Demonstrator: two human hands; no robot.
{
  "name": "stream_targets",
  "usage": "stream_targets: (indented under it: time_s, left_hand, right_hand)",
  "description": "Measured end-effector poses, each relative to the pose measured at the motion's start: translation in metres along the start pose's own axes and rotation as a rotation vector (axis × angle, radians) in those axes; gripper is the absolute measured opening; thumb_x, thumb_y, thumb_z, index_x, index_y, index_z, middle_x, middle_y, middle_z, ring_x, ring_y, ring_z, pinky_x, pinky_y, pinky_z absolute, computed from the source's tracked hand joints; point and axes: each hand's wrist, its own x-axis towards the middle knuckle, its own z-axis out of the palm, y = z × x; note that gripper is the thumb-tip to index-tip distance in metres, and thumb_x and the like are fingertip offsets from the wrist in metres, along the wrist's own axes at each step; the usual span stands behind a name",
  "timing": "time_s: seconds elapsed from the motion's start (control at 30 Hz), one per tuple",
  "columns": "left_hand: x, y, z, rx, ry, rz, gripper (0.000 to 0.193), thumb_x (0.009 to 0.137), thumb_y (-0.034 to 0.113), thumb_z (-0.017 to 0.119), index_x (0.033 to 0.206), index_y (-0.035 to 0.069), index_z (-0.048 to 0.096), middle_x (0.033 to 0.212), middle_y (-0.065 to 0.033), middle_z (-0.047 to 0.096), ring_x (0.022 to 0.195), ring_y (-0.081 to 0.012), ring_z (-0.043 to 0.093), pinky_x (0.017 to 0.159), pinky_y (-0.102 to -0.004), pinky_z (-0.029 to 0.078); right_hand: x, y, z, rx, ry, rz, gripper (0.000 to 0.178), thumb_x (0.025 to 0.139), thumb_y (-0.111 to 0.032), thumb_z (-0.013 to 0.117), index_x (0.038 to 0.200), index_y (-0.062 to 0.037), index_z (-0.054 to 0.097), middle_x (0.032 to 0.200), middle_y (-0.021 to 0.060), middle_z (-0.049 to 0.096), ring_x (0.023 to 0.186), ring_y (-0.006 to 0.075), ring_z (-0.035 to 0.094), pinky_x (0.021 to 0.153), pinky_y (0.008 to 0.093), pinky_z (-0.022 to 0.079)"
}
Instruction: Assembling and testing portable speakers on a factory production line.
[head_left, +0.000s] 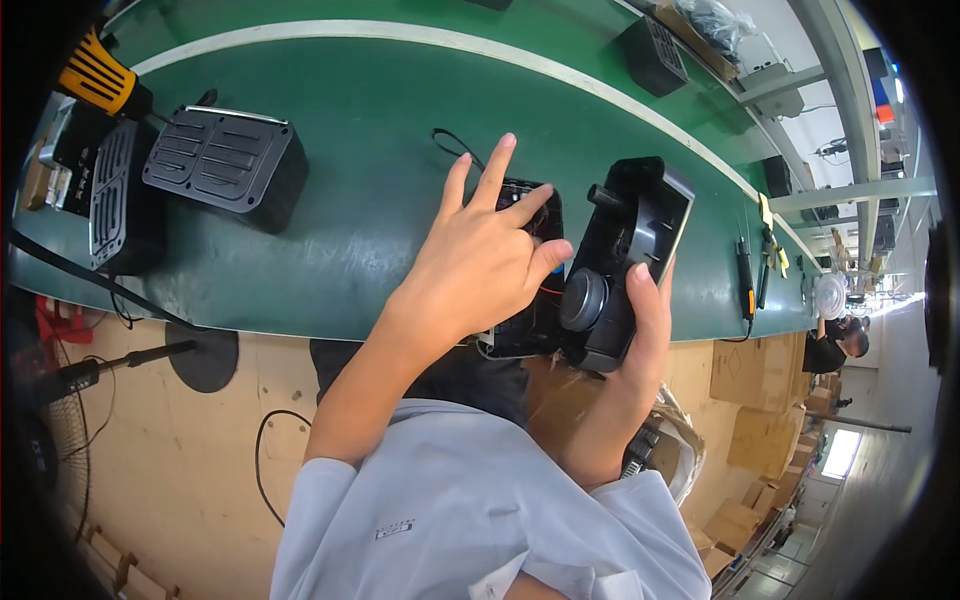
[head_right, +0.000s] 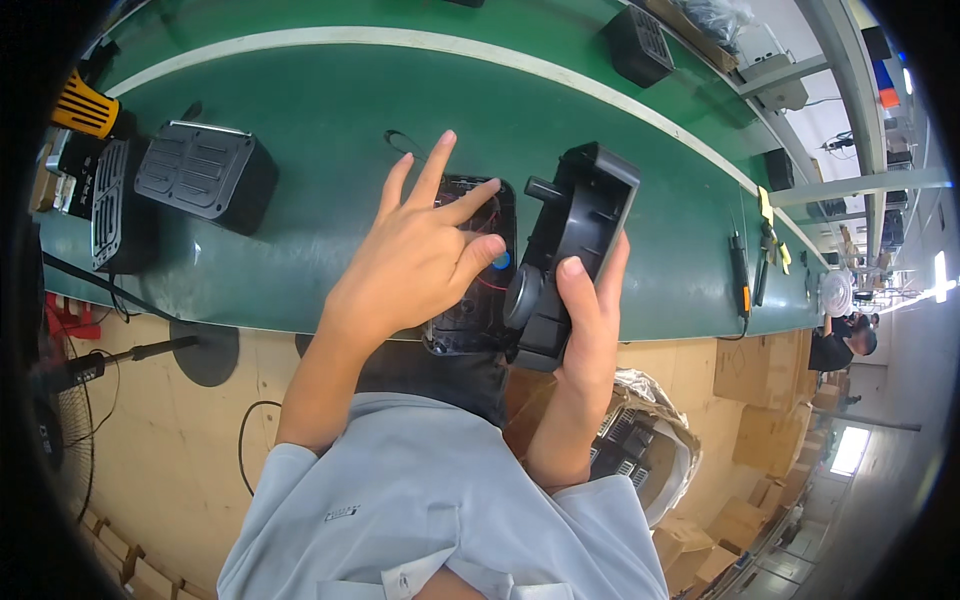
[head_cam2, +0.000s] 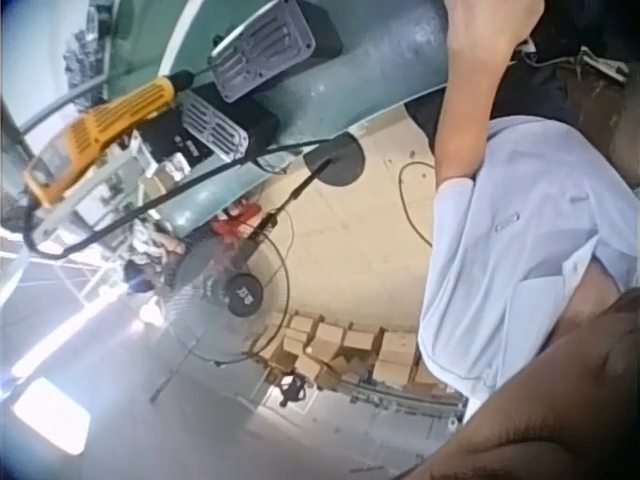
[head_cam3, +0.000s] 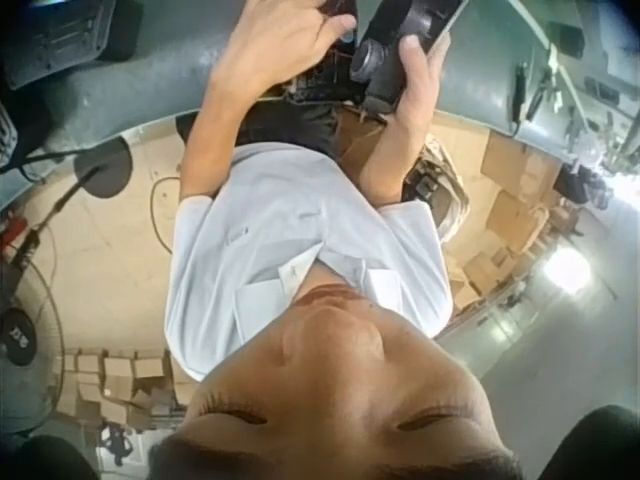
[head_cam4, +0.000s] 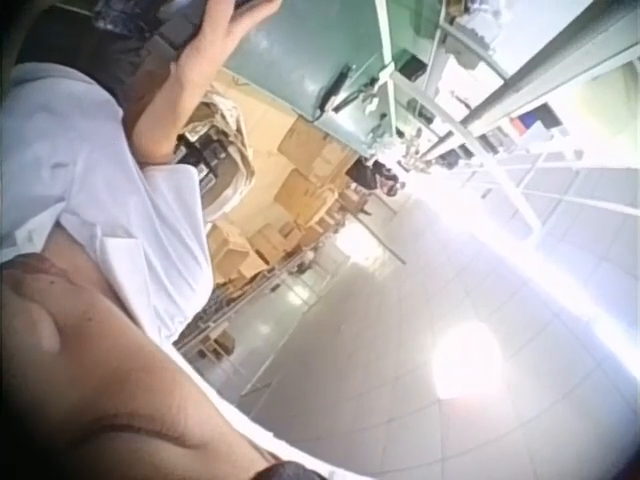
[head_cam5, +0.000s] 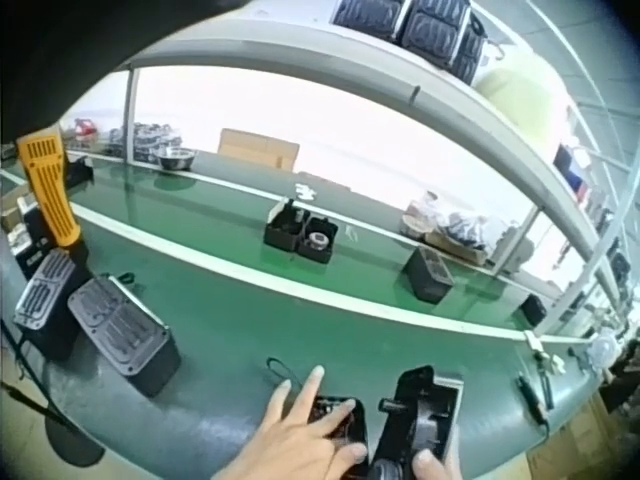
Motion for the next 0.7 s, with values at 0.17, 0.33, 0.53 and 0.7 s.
stream_targets:
  time_s: [0.17,0.33,0.53,0.7]
  left_hand:
    - [-0.022,-0.015,-0.014,-0.38,0.26,-0.004,0.039,0.1,0.041,0.059,0.118,0.011,0.075,0.141,-0.0098,0.063,0.148,-0.0421,0.034,0.116,-0.0573,0.027]
    - [-0.074,-0.018,-0.017,-0.398,0.163,0.034,0.072,0.07,0.039,0.084,0.136,0.017,0.063,0.151,-0.0041,0.052,0.141,-0.0388,0.042,0.108,-0.0567,0.033]
    - [-0.076,-0.01,0.013,-0.33,0.129,0.066,0.086,0.065,0.048,0.085,0.14,0.014,0.06,0.151,-0.0017,0.051,0.143,-0.0364,0.039,0.109,-0.0606,0.031]
    - [-0.073,-0.003,0.045,-0.448,0.295,0.066,0.099,0.061,0.038,0.09,0.147,0.013,0.048,0.147,-0.0052,0.052,0.137,-0.0356,0.046,0.106,-0.0592,0.036]
  right_hand:
    - [0.002,-0.005,0.011,-0.27,-0.137,-0.022,0.075,0.099,-0.024,0.063,0.159,-0.0018,0.022,0.142,0.0146,0.05,0.123,0.0209,0.053,0.105,0.0344,0.044]
    - [0.002,-0.01,0.027,-0.433,-0.176,-0.005,0.075,0.099,-0.018,0.063,0.16,-0.0021,0.021,0.148,0.0186,0.045,0.118,0.0226,0.058,0.099,0.0348,0.048]
    - [0.011,-0.012,0.043,-0.718,-0.138,0.0,0.075,0.093,-0.017,0.064,0.157,-0.0009,0.029,0.148,0.0247,0.044,0.124,0.0331,0.057,0.107,0.0402,0.044]
    - [0.019,-0.009,0.047,-1.183,-0.094,-0.119,0.078,0.088,-0.024,0.071,0.155,-0.004,0.036,0.139,0.029,0.049,0.121,0.04,0.057,0.104,0.0437,0.047]
